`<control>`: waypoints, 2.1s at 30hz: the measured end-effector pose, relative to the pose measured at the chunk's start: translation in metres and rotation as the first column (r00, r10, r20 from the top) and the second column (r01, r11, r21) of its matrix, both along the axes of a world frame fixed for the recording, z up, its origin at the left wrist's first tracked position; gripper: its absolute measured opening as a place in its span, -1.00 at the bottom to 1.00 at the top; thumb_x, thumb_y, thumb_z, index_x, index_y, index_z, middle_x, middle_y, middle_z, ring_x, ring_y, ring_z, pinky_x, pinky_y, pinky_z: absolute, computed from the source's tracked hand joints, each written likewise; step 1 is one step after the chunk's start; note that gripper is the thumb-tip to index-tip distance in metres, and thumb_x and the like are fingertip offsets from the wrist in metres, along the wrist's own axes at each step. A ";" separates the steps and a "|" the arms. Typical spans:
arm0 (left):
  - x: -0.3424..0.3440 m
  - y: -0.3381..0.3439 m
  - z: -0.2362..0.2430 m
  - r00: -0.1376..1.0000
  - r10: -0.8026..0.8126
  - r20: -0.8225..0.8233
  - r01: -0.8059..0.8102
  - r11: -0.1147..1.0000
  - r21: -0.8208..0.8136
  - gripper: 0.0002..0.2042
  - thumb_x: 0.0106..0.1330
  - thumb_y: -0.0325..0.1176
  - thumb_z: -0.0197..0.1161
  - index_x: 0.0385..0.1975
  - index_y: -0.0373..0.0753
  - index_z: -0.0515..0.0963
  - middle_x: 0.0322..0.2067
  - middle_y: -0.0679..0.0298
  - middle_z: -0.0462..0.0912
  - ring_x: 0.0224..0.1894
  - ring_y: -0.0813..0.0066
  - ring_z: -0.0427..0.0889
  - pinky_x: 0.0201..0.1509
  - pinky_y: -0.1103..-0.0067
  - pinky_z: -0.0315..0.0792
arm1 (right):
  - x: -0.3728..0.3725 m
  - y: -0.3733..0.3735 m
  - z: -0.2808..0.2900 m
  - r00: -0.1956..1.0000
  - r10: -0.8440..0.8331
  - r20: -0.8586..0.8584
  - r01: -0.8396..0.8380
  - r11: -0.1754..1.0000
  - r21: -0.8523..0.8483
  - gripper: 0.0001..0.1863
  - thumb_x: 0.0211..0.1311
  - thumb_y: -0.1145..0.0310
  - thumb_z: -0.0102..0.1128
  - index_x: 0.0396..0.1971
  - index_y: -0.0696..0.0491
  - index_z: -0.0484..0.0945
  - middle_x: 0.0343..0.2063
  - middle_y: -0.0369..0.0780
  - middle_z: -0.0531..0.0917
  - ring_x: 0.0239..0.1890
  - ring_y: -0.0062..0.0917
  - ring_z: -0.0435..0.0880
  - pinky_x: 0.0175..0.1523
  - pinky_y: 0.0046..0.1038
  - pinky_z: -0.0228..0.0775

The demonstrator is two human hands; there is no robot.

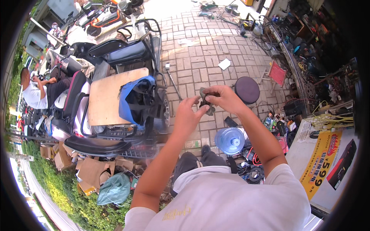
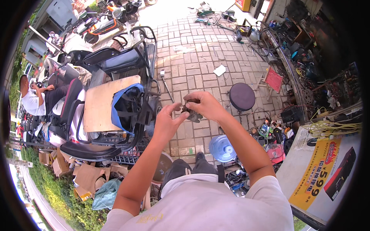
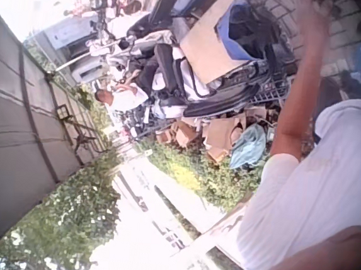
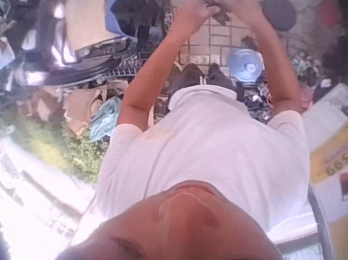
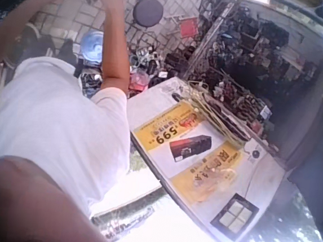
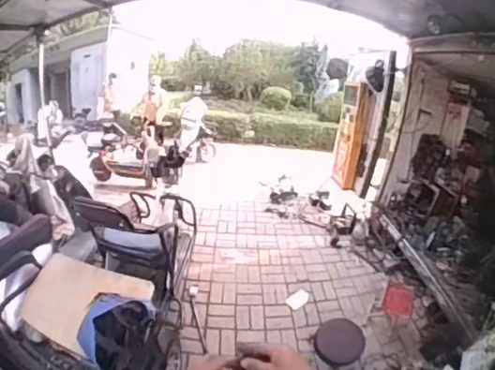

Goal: The person sprays lubricant onto the rear suspension of an electric scooter, then retrieves a wrench and a glove from a cluttered area. They put on the glove, use the wrench on a scooter part, and move scooters around the paved outdoor workspace.

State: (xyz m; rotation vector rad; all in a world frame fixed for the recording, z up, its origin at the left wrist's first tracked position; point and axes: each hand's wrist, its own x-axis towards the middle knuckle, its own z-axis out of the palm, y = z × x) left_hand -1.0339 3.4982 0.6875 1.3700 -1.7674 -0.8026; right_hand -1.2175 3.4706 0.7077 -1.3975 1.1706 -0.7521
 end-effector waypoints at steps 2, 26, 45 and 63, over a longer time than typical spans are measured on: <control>-0.023 -0.035 -0.013 0.992 -0.116 0.050 0.119 0.991 -0.068 -0.72 0.09 -0.31 0.35 -0.22 -0.29 0.57 -0.48 0.28 0.59 -0.41 0.51 0.44 -0.34 0.58 0.35 | -0.016 -0.018 -0.003 0.997 -0.070 0.028 0.070 0.998 0.007 -0.66 0.11 0.45 0.21 -0.11 0.29 0.52 -0.28 -0.14 0.64 -0.24 -0.56 0.59 -0.14 -0.52 0.43; -0.121 -0.269 -0.113 0.932 -0.166 0.321 0.113 0.978 0.177 -0.88 0.00 -0.47 0.19 -0.45 -0.31 0.51 -0.38 0.04 0.60 -0.25 0.05 0.54 -0.14 0.27 0.42 | -0.099 -0.280 -0.171 0.211 -0.968 0.139 0.485 0.227 0.844 -0.69 0.40 0.23 -0.25 -0.27 0.13 0.44 -0.44 -0.17 0.59 -0.41 -0.27 0.58 -0.18 -0.14 0.45; -0.251 -0.424 -0.092 0.984 0.034 -0.176 -0.032 0.999 0.013 -0.91 0.04 -0.63 0.19 -0.48 -0.33 0.45 -0.45 0.15 0.57 -0.39 0.24 0.52 -0.31 0.46 0.41 | -0.194 -0.483 -0.198 0.570 -0.456 0.684 0.160 0.878 0.452 -0.64 0.20 0.37 -0.01 -0.04 0.22 0.45 -0.14 -0.10 0.58 -0.18 -0.40 0.56 -0.10 -0.49 0.41; -0.223 -0.561 -0.038 0.989 -0.119 -0.082 0.102 0.976 -0.193 -0.85 -0.10 -0.60 0.20 -0.54 -0.27 0.40 -0.56 0.21 0.45 -0.45 0.20 0.45 -0.36 0.40 0.35 | -0.111 -0.675 -0.081 0.076 -0.379 0.922 -0.130 0.913 0.386 -0.51 0.34 0.10 -0.17 0.16 0.06 0.33 0.11 -0.15 0.44 0.23 -0.26 0.31 0.37 -0.20 0.02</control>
